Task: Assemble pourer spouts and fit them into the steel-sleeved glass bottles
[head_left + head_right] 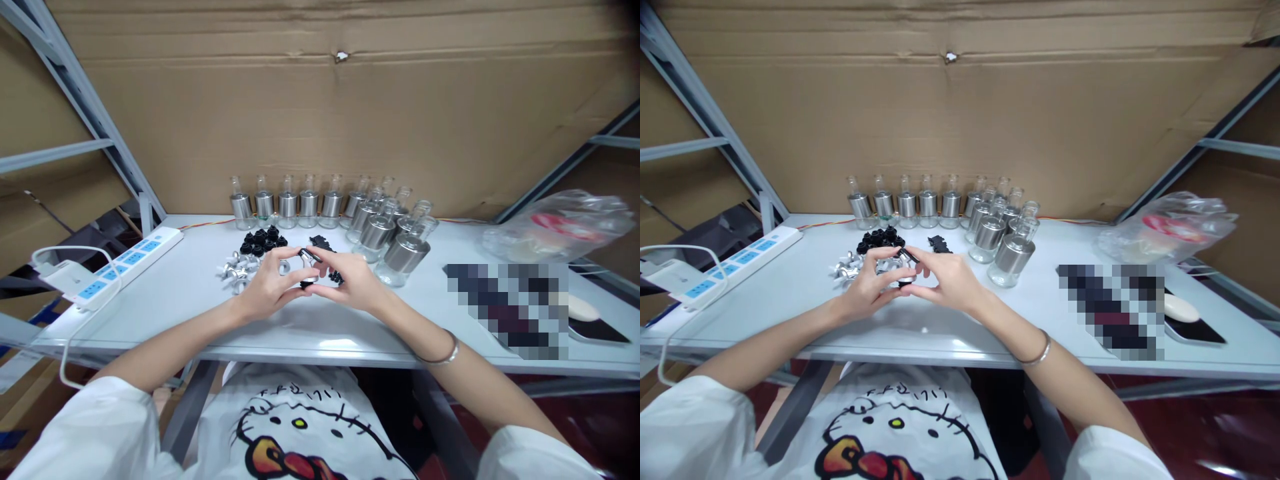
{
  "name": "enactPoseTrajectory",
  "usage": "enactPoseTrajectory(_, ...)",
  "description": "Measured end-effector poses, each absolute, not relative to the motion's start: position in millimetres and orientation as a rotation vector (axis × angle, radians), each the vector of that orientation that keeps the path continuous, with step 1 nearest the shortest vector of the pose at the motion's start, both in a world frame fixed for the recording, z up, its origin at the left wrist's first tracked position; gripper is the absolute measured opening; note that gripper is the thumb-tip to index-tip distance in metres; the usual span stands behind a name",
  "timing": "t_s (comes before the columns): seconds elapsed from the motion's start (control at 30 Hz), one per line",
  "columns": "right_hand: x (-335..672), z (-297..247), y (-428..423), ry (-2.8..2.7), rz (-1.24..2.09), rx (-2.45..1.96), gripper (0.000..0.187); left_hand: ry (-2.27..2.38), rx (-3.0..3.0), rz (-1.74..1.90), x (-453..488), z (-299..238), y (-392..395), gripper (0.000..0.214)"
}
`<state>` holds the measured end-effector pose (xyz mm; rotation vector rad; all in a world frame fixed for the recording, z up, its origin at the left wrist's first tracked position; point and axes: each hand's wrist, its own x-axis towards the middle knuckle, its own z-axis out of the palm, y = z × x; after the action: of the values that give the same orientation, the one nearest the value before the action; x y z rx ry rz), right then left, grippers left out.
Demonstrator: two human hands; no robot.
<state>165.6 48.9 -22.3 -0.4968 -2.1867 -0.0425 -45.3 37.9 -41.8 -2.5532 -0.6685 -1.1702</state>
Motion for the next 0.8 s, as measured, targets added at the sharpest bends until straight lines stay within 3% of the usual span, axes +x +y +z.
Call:
enactPoseTrajectory(0.13, 164.4, -25.5, 49.2, -2.207, 0.004, -0.466, 0.054, -0.639, -2.627, -1.222, -43.8, -40.8, 37.5, 0.030)
enactPoseTrajectory(0.37, 166.4, -24.7, 53.5, -2.211, -0.210, -0.392, 0.054, -0.614, -2.720, -1.259, -42.2, -41.2, 37.0, 0.031)
enactPoseTrajectory(0.8, 163.1, -23.0, 49.1, -2.225, -0.158, -0.400, 0.043, -0.667, -2.744, -1.279, -42.1, -46.4, 36.7, 0.034)
